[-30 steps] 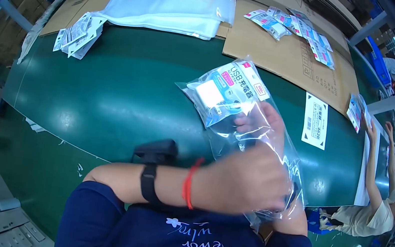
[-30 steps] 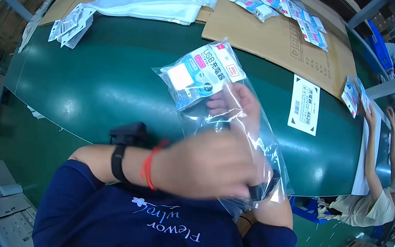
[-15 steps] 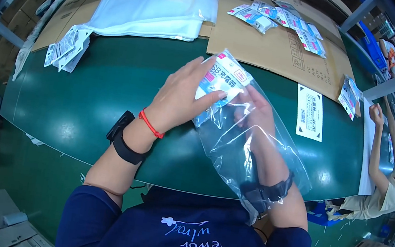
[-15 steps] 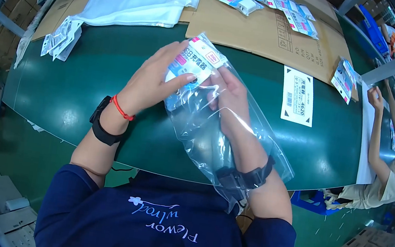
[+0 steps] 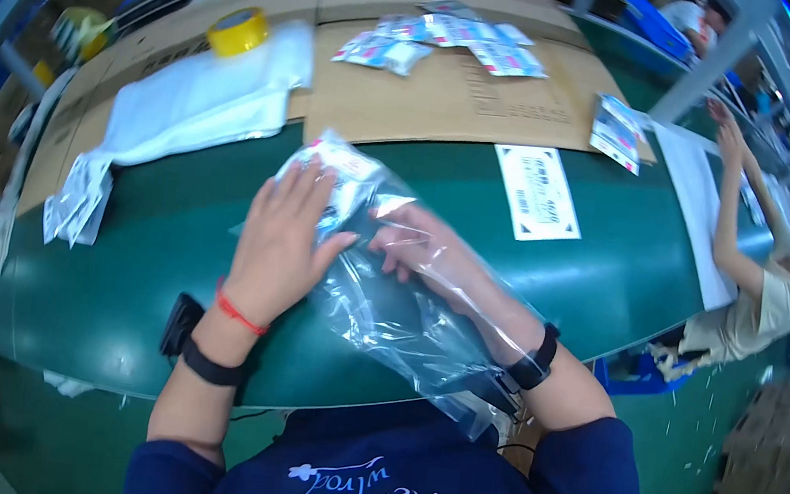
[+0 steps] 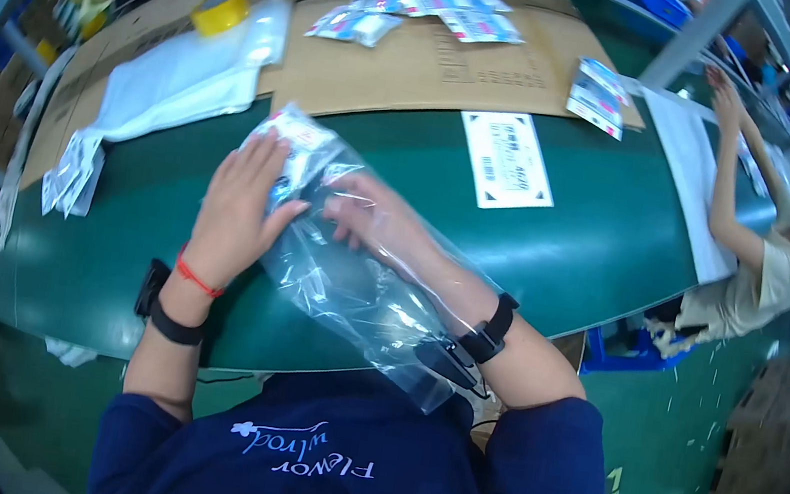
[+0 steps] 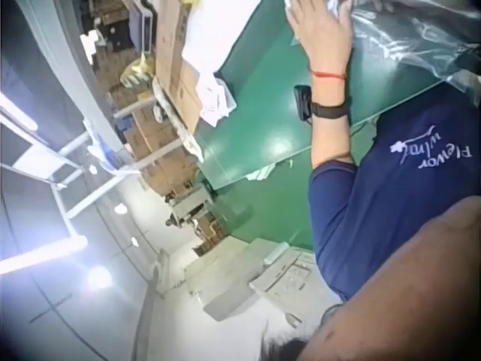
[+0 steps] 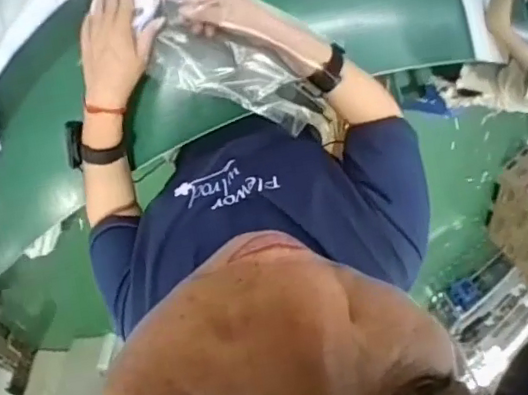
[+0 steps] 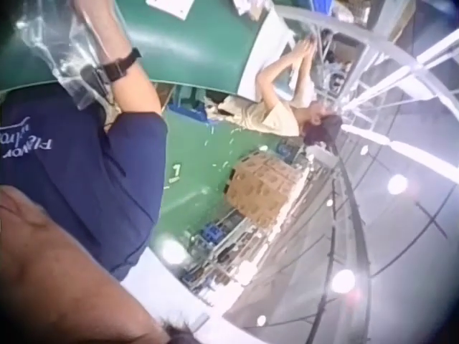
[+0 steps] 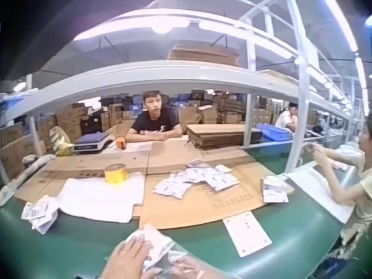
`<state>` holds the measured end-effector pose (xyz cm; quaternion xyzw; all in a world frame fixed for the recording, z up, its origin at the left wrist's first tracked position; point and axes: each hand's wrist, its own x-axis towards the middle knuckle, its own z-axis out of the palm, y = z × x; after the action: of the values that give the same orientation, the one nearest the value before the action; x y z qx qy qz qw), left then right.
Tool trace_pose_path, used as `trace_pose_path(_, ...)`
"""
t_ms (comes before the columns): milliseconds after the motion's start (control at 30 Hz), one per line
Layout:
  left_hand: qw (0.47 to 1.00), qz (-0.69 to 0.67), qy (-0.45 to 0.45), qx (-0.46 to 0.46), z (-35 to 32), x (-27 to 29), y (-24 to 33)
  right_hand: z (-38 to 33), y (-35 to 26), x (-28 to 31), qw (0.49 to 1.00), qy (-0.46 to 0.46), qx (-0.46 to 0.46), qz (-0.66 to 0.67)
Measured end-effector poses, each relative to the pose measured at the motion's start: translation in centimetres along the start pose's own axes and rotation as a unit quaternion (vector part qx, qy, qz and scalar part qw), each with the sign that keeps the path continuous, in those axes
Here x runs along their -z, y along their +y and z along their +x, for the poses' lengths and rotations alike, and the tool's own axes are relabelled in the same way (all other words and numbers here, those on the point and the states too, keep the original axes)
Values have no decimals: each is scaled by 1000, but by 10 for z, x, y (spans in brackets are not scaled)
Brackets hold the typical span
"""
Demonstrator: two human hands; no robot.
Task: Packaging small labeled packets into larger clear plastic bags.
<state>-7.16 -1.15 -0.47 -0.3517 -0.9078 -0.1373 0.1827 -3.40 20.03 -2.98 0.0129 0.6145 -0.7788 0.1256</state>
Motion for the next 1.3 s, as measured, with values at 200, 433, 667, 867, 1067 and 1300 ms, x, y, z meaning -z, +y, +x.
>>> trace_pose_path(200,999,12,-19,30,-7,8,-12,-71,-20,63,981,-95,-47,-162)
trace_pose_path(433,999,-8,-32,-26,3,12,24,-67,-81,158,801,281,162,-503)
trace_pose_path(667,970,-86,-156,-163,1,-26,98,10,-84,300,400,407,119,-813)
trace_pose_path(867,974,-168,-98,-118,12,-18,100,45,-121,293,564,422,29,-709)
trace_pose_path(1067,951,-305,20,-50,40,9,91,38,-171,209,690,413,329,-495)
trace_pose_path(1300,891,-410,187,58,73,6,92,-8,-136,23,923,84,272,-260)
